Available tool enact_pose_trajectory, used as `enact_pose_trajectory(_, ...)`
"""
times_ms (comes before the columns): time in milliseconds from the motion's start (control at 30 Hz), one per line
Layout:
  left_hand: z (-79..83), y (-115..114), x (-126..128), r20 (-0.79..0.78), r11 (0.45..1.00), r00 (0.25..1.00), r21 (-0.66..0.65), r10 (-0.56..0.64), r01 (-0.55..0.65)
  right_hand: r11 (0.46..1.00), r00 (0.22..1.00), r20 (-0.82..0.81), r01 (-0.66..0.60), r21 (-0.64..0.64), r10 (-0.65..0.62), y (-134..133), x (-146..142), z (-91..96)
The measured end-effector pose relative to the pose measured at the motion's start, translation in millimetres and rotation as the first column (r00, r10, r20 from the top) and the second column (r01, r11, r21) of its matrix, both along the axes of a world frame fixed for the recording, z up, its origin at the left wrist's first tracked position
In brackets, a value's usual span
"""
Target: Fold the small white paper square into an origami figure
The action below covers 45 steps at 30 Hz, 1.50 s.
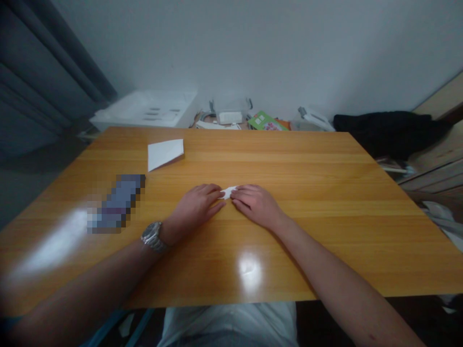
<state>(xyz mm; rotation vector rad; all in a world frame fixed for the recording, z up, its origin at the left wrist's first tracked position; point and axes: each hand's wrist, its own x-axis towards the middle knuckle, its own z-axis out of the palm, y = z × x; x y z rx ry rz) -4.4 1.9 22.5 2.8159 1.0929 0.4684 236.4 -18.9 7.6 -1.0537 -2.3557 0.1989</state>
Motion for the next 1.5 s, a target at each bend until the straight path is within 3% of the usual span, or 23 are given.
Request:
enact_pose_trajectory(233, 1.2, 8, 2, 0.021, 0.998, 1.000, -0.054, -0.023, 0.024, 1.000, 0.999, -0.035, -0.002, 0.020, 0.002, 0, -4, 0.4)
enact_pose_trajectory(567, -2.9, 7, 4, 0.064, 0.993, 0.994, -0.064, -0.090, 0.094, 0.998, 0.997, -0.067, 0.024, -0.058, -0.028, 3, -5, -4.9)
enact_pose_trajectory(1100, 6.7, -4, 5, -0.114, 0.994, 0.988, 0.010, -0.106, 0.108, 0.998, 0.996, -0.085, 0.039, -0.050, -0.043, 2, -6, -7.0)
enact_pose_trajectory(1500, 4.8, -4, -3, -0.065, 0.982, 0.980, -0.054, -0.186, 0.183, 0.999, 0.995, -0.092, 0.041, -0.034, -0.044, 2, -7, -8.2)
